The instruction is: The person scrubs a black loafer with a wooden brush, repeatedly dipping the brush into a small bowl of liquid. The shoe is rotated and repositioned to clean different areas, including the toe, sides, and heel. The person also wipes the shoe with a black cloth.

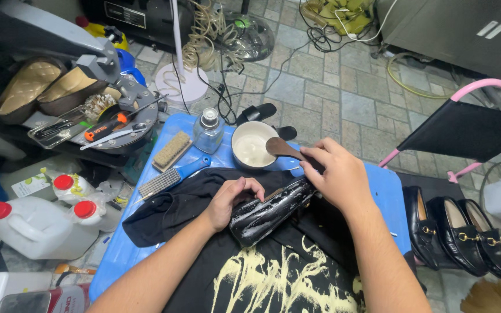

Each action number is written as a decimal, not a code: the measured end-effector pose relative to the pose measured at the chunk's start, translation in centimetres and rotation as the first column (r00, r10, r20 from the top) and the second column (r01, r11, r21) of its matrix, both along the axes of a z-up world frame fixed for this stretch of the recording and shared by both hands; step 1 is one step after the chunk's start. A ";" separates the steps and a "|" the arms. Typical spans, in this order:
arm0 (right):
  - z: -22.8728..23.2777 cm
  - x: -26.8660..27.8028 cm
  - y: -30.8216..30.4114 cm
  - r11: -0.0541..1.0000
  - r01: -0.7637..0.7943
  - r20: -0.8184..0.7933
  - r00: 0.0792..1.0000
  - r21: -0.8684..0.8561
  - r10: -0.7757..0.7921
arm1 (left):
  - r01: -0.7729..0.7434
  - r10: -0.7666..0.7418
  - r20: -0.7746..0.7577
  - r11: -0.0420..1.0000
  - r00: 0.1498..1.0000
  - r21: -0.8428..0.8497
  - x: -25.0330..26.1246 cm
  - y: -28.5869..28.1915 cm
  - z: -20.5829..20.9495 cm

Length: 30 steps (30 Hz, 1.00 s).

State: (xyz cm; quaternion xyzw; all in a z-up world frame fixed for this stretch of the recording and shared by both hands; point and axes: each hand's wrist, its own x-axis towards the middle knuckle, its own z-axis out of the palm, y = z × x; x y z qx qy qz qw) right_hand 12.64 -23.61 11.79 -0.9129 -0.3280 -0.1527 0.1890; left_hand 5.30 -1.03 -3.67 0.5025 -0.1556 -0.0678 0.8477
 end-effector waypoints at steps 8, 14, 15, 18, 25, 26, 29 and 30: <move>-4.5 -6.8 -3.6 0.863 0.179 -0.162 0.980 0.472 -0.115 | -0.017 0.015 -0.077 1.000 0.997 -0.026 0.4 -0.3 -0.6; -8.8 -11.4 -4.4 0.944 -0.096 0.013 0.995 0.315 0.096 | -0.044 0.041 -0.067 0.998 0.997 -0.040 0.7 -0.3 -1.0; -9.0 -11.2 -4.5 0.944 -0.145 0.066 0.989 0.298 0.132 | -0.042 0.039 -0.073 0.998 0.997 -0.045 0.6 -0.4 -1.1; -9.6 -10.6 -4.7 0.902 0.081 -0.005 0.996 0.424 -0.088 | -0.050 0.048 -0.081 0.998 0.996 -0.023 0.4 -0.3 -1.1; -9.7 -11.5 -4.2 0.926 -0.230 0.086 0.973 0.298 0.214 | -0.064 0.064 -0.117 0.998 0.991 0.008 0.4 -0.2 -0.7; -9.6 -11.4 -4.2 0.926 -0.218 0.072 0.976 0.308 0.206 | -0.067 0.067 -0.121 0.998 0.990 0.001 0.4 -0.2 -0.7; -9.2 -10.4 -4.1 0.913 -0.038 0.003 0.999 0.407 0.040 | -0.070 0.067 -0.127 0.997 0.990 -0.016 0.4 -0.3 -0.5; -9.1 -10.2 -4.0 0.872 0.116 -0.049 0.993 0.476 -0.105 | -0.067 0.064 -0.124 0.998 0.990 -0.020 0.5 -0.2 -0.5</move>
